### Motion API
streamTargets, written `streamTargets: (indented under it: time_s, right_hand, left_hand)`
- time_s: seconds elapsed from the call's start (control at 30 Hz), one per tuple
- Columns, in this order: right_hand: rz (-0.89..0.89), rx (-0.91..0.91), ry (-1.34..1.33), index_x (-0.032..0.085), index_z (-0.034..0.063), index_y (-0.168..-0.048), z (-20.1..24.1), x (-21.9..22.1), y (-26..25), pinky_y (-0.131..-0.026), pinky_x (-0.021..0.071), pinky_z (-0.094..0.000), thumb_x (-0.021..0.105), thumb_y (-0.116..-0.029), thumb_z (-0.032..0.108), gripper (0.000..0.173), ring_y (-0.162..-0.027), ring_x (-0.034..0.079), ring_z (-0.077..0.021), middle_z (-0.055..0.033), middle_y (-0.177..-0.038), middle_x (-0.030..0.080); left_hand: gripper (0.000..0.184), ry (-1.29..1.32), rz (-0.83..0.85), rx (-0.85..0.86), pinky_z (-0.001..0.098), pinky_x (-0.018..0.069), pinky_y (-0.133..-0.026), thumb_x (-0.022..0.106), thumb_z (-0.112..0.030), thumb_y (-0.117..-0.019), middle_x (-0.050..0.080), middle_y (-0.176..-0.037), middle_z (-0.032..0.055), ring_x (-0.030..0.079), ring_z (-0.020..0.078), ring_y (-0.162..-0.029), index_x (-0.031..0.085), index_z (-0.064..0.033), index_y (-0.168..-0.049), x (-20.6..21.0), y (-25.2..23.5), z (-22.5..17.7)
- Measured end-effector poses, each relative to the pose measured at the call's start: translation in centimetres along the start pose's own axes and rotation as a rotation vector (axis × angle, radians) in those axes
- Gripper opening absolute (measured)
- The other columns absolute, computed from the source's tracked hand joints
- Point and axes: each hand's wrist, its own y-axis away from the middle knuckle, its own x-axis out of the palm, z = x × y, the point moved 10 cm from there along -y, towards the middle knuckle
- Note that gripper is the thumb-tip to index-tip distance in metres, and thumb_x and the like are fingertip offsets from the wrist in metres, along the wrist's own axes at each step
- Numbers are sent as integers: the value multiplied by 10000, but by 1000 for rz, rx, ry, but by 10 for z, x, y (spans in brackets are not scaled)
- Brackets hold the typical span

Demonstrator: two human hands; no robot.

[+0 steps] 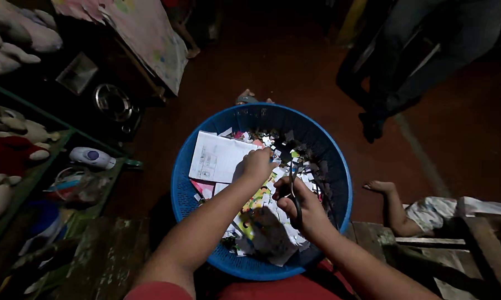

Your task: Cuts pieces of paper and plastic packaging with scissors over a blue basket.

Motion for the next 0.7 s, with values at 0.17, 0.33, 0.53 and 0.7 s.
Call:
streamTargets:
  time_s: [0.17,0.33,0.53,0.7]
  right_hand:
    - [-6,13,-9,586,39,-1170,0,-1,2,-641,508,-152,654,-922,553,575,-778,595,15,39,-943,609]
    - [-95,-4,12,576,31,-1186,1,-11,3,-709,530,-189,688,-909,489,547,-862,620,-19,18,-995,641]
    - [-315,-49,-172,547,30,-1194,7,-33,1,-711,565,-202,749,-880,229,422,-874,650,-48,-11,-1056,647]
    - [-222,6,-338,567,69,-1098,2,-18,1,-672,584,-220,785,-825,97,351,-755,656,-50,18,-952,660]
  left_hand:
    - [258,-30,-22,29,565,441,-1040,591,-222,-1027,701,-1192,159,617,349,-1196,738,-64,-1168,-16,14,-1]
    - [162,50,-222,245,565,455,-1025,669,-165,-983,704,-1167,125,612,339,-1176,780,-91,-1075,-65,45,-22]
    - [114,68,-788,709,504,448,-1001,709,-187,-933,711,-978,26,642,224,-1012,803,-244,-962,-98,146,-18]
    - [98,30,-940,832,435,356,-1084,652,-230,-1000,610,-942,-12,573,155,-995,731,-286,-1009,-90,180,-8]
